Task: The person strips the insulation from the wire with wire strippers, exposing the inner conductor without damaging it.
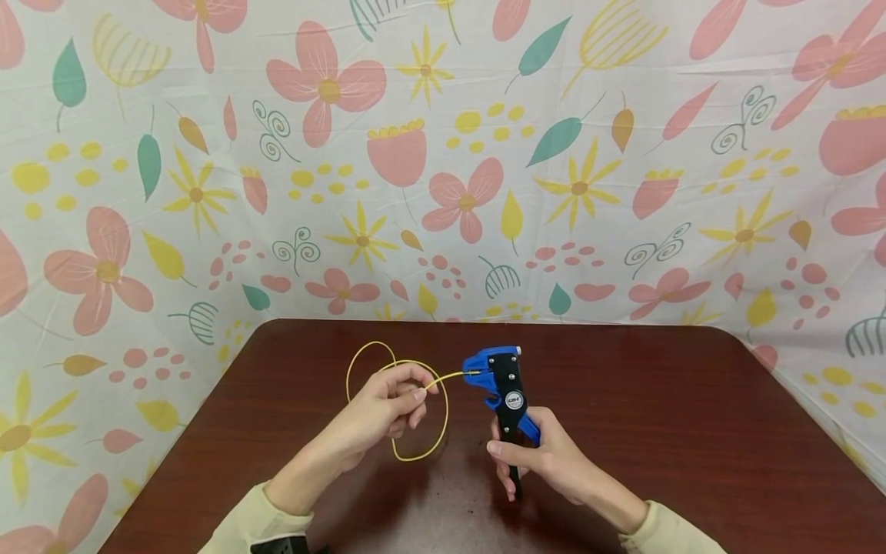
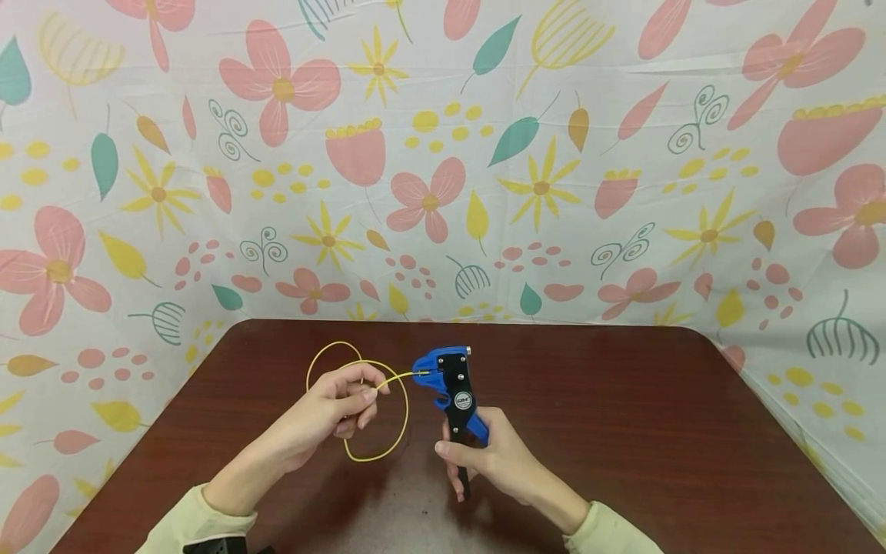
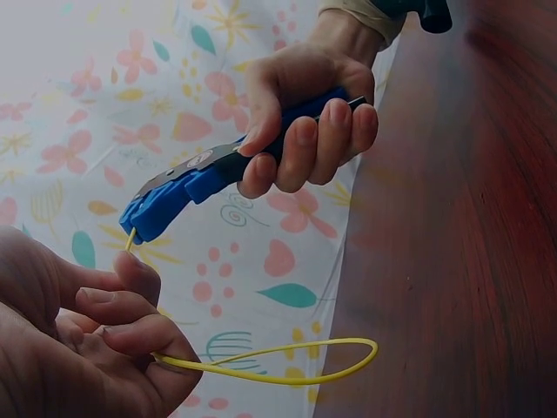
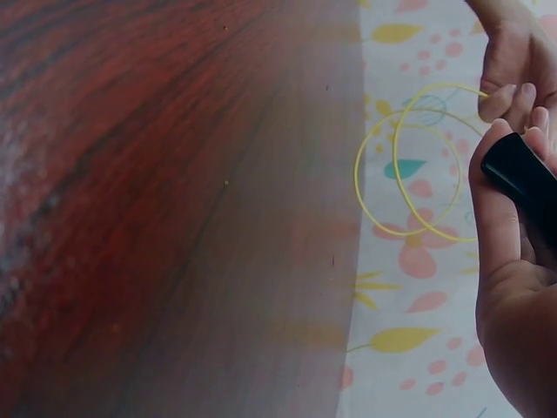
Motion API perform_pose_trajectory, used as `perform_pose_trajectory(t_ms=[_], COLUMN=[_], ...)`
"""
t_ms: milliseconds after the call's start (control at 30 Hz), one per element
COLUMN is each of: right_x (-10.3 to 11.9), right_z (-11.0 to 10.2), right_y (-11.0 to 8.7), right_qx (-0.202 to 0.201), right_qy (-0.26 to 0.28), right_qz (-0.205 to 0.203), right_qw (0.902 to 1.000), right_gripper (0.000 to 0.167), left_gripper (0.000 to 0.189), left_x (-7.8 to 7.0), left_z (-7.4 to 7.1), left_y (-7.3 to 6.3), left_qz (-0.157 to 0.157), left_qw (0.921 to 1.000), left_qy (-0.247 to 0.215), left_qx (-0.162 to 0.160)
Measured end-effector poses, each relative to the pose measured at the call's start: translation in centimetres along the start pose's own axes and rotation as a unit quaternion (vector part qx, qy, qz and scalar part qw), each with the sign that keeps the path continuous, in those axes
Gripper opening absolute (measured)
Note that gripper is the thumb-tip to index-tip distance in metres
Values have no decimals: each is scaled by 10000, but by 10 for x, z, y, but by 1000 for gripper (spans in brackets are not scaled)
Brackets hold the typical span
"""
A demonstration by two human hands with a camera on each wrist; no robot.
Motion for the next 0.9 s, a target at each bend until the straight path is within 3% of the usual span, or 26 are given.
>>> perform_pose_trajectory(t_ms=[300, 533, 900], right_x=[2, 3, 7], right_z=[0, 0, 2], right_y=[0, 0, 0], right_qx=[147, 24, 5], right_qy=[170, 122, 41], right_qz=[-372, -191, -312], right_qw=[9991, 9997, 9995], right_gripper=[10, 10, 9], left_gripper=[14, 14, 13], left_x=[-1, -1, -1], left_z=[2, 3, 4], left_y=[0, 0, -1], left_qz=[23, 56, 135], left_qw=[10000, 10000, 9998], left_qy=[27, -14, 20], left_qx=[10, 17, 133])
Point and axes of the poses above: each hand's wrist, its own y-axis towards the middle knuckle, its own z-axis out of the palm, x = y × z, the point moved 4 cm from there along y, towards the middle knuckle, and after that the axes turned 9 degrees about -y, right-handed, at the moved point
